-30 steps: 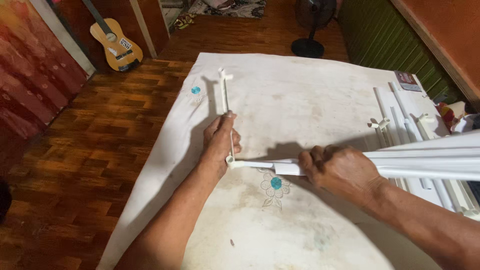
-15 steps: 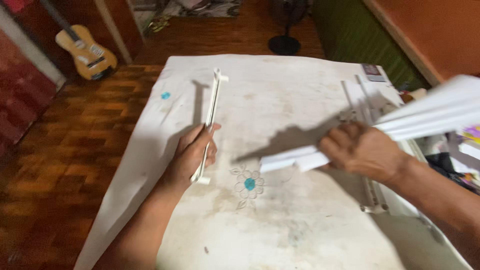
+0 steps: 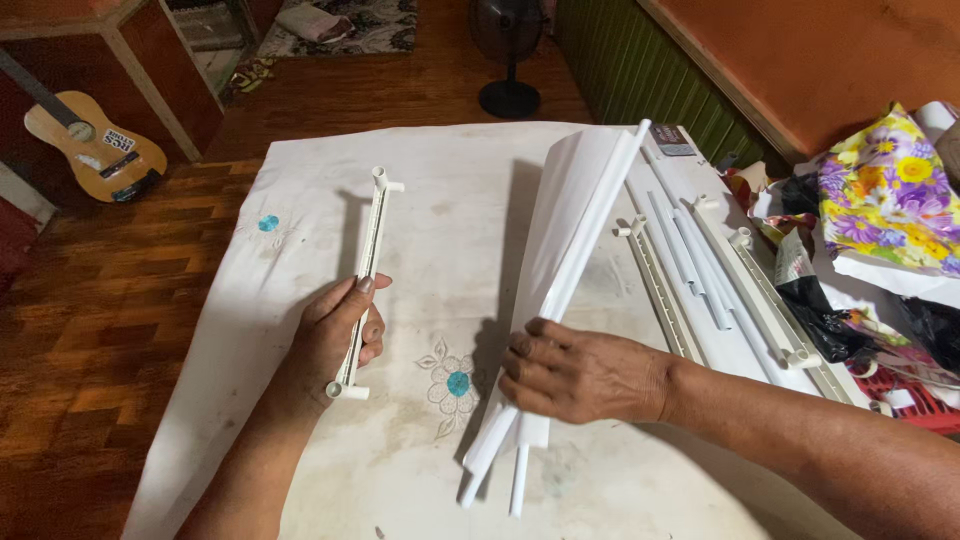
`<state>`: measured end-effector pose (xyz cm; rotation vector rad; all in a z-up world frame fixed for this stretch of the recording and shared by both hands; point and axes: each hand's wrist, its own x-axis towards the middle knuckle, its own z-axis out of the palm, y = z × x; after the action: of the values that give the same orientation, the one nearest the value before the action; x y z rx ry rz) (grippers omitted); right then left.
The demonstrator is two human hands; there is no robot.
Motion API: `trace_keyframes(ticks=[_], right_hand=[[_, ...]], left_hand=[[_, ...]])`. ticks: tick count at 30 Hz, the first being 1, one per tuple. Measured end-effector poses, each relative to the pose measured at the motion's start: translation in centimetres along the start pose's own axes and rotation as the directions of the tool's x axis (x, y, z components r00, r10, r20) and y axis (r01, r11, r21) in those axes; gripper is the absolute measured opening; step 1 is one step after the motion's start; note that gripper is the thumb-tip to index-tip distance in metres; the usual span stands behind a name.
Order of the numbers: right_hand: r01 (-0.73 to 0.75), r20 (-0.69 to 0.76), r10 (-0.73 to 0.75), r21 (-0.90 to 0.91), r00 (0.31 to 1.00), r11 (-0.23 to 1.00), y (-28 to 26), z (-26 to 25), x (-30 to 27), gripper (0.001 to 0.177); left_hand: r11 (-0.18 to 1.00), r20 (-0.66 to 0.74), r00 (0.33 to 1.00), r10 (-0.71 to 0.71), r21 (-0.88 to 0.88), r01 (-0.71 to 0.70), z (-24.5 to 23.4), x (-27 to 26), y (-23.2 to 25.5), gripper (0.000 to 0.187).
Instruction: The person disassembles a white plastic frame with a white fabric sheet. They remove the side rails and crossbars, then roll the fabric around one of the bars and set the components aside on the table.
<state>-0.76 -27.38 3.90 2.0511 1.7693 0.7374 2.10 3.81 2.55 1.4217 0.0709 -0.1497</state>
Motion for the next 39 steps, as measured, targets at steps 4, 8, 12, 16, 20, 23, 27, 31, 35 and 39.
trace_keyframes(ticks=[4,8,12,16,20,23,27,31,35,39], right_hand=[[-0.127,0.084,0.131,-0.061,0.988,0.99,0.5,0.8,-1.3,0.05],[-0.261,0.213,0.252,0.012,0.944,0.965,1.2,1.1,-2.8,0.062],[-0.414,0.114,0.4,0.161,0.909,0.896,2.3,0.3,-4.2,0.06],[-0.517,-0.034,0.538,0.23,0.842,0.825,4.7,-1.7,-6.3,0.038],[-0.636,-0.03,0.654,0.2,0.756,0.745,6.4,-3.9,-8.5,0.036],[-0.679,-0.02,0.689,0.146,0.725,0.719,7.2,-4.7,-10.3,0.036],[-0.701,0.014,0.707,0.153,0.707,0.697,7.2,-4.3,-13.3,0.03],[-0.661,0.244,0.64,0.006,0.729,0.75,5.7,-2.0,-16.0,0.053],[-0.788,0.646,0.66,-0.146,0.383,0.599,3.5,-0.5,-18.0,0.097],[-0.726,0.562,0.706,-0.248,0.431,0.641,2.6,-0.7,-18.9,0.105]], left_hand=[[1.0,0.028,1.0,0.011,-0.018,-0.01,0.0,0.3,-0.3,0.042],[1.0,0.032,0.999,0.004,-0.023,-0.003,-0.1,0.4,-0.6,0.041],[1.0,0.037,0.999,0.009,0.012,-0.009,0.0,0.3,-0.7,0.041],[0.999,0.046,0.999,0.008,0.047,-0.01,-0.1,0.5,-1.1,0.038],[0.996,0.067,0.998,-0.002,0.092,-0.004,0.5,0.8,-1.2,0.034],[0.986,0.064,0.998,0.014,0.167,-0.024,0.8,0.5,-1.2,0.033],[0.984,0.042,0.999,0.015,0.175,-0.022,1.0,0.1,-0.8,0.032],[0.976,0.021,1.0,-0.004,0.216,-0.001,1.3,-0.1,-0.3,0.031],[0.976,0.021,1.0,0.019,0.216,-0.023,1.3,-0.3,-0.4,0.03],[0.974,0.006,0.999,0.04,0.223,-0.04,1.6,-0.2,-0.6,0.026]])
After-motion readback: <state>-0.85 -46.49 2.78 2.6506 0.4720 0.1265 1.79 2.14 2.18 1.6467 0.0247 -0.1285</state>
